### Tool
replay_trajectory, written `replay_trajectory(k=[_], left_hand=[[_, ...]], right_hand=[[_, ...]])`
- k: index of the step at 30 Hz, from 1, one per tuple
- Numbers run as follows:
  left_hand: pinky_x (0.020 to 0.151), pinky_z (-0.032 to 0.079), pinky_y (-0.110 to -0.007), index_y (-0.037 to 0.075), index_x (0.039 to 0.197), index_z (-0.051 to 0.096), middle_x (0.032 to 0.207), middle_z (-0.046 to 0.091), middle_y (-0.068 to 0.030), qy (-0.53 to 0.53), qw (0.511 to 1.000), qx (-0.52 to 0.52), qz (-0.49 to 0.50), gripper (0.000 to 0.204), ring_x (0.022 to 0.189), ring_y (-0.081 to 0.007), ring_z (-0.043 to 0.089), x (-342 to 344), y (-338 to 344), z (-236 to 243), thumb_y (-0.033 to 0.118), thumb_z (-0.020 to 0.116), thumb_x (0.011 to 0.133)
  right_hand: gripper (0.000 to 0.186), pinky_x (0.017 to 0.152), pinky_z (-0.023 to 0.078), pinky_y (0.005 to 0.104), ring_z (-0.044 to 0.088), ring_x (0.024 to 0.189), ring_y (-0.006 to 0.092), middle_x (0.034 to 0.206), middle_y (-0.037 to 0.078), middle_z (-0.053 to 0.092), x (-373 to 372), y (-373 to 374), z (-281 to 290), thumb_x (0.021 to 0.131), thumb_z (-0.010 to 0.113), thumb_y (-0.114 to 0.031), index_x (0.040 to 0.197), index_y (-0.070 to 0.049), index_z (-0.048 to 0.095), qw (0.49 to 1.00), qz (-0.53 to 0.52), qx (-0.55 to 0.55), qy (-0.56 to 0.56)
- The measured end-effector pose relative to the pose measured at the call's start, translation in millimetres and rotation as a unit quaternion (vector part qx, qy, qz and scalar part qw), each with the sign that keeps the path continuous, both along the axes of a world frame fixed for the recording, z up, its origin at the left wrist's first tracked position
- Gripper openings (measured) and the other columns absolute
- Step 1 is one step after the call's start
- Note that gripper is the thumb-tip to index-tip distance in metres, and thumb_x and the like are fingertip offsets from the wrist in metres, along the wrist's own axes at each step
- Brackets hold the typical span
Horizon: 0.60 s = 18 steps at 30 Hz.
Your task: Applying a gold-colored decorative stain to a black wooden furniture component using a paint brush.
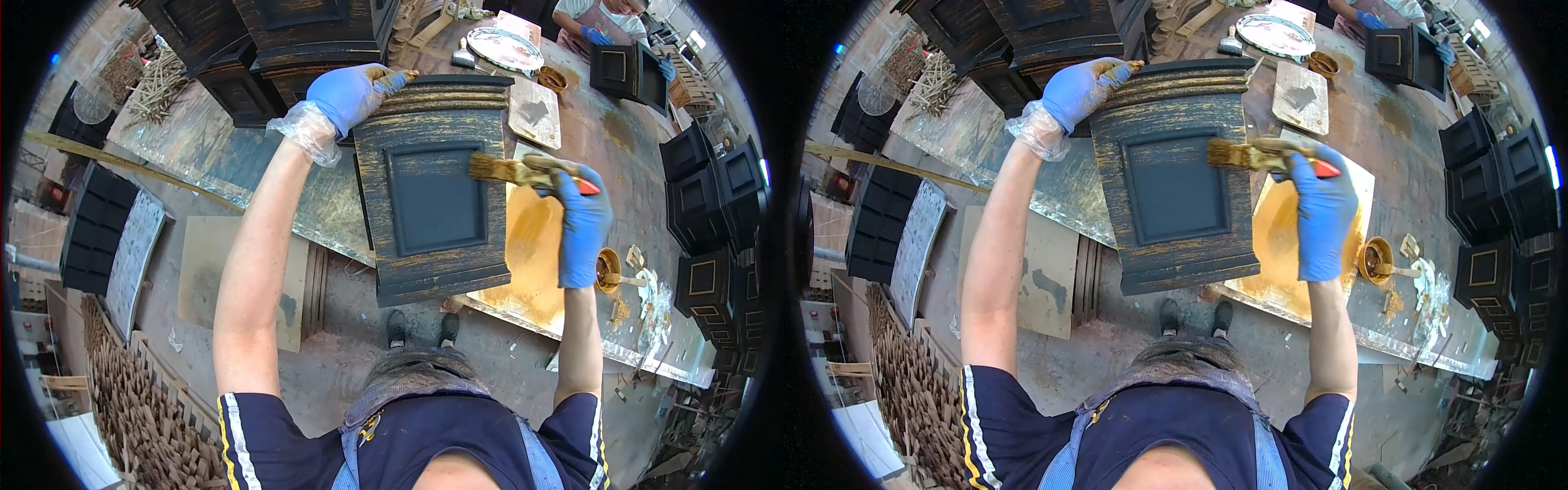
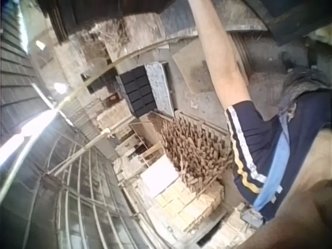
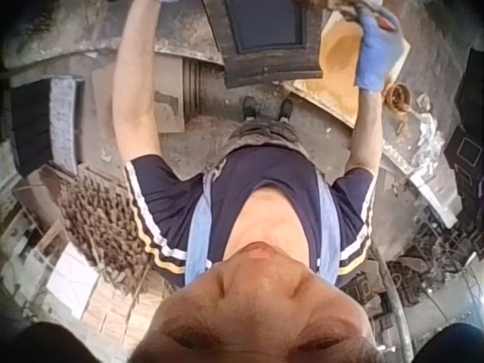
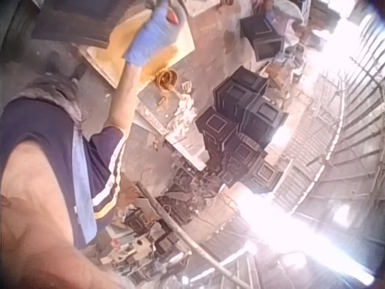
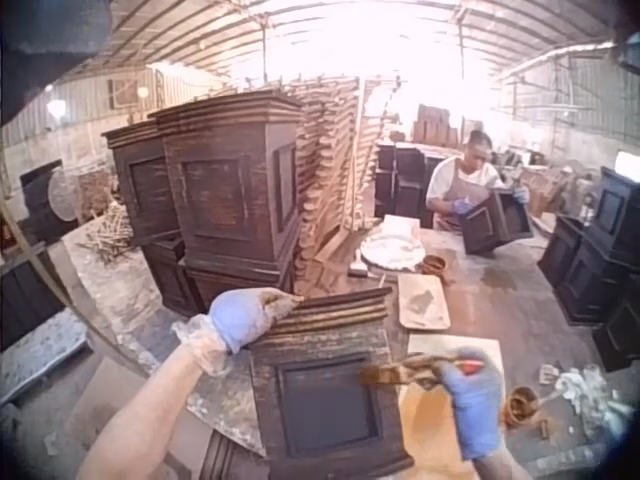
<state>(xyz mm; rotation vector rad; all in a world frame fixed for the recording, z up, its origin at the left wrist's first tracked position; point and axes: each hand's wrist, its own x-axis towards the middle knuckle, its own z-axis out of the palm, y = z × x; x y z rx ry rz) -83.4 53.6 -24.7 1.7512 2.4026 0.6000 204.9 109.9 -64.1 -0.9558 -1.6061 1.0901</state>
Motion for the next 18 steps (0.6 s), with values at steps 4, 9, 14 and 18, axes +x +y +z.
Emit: replay_trajectory(k=[4,9,14,18], left_hand=[[0.067,0.045,-0.030,0.015,0.101,0.059,0.085,0.062,-0.0084,-0.014,1.000,-0.001,0.010,0.044,0.076,-0.0228,0.059,-1.1,2.7,-1.7,0.050,0.042,0.081],[0.067,0.045,-0.030,0.015,0.103,0.058,0.085,0.062,-0.0091,-0.015,1.000,0.005,-0.003,0.047,0.077,-0.0235,0.059,-0.9,5.7,-5.0,0.052,0.041,0.081],[0.067,0.045,-0.031,0.015,0.105,0.057,0.085,0.062,-0.0097,0.013,1.000,0.021,-0.017,0.046,0.076,-0.0245,0.059,-2.9,1.3,-7.2,0.051,0.039,0.083],[0.068,0.045,-0.031,0.014,0.106,0.056,0.087,0.062,-0.0091,0.012,1.000,0.013,0.000,0.048,0.079,-0.0239,0.059,-3.3,2.9,-6.2,0.053,0.039,0.082]], right_hand=[[0.015,0.066,0.047,0.0217,0.057,0.071,0.0111,0.079,0.008,0.060,-0.6,-12.4,4.5,0.080,0.054,-0.009,0.092,0.001,0.056,0.995,0.045,-0.039,0.085],[0.015,0.065,0.046,0.0211,0.055,0.074,0.0089,0.082,0.004,0.058,-31.9,-48.8,6.4,0.077,0.058,-0.007,0.091,-0.001,0.057,0.989,0.099,-0.106,0.012],[0.018,0.059,0.044,0.0198,0.054,0.068,0.0052,0.075,0.003,0.061,1.3,-23.0,-13.8,0.073,0.064,-0.011,0.088,-0.002,0.059,0.999,0.016,-0.048,0.002],[0.016,0.059,0.044,0.0204,0.054,0.068,0.0061,0.076,0.003,0.060,23.2,-25.3,4.7,0.073,0.063,-0.011,0.087,-0.003,0.059,0.996,0.007,-0.064,0.058]])
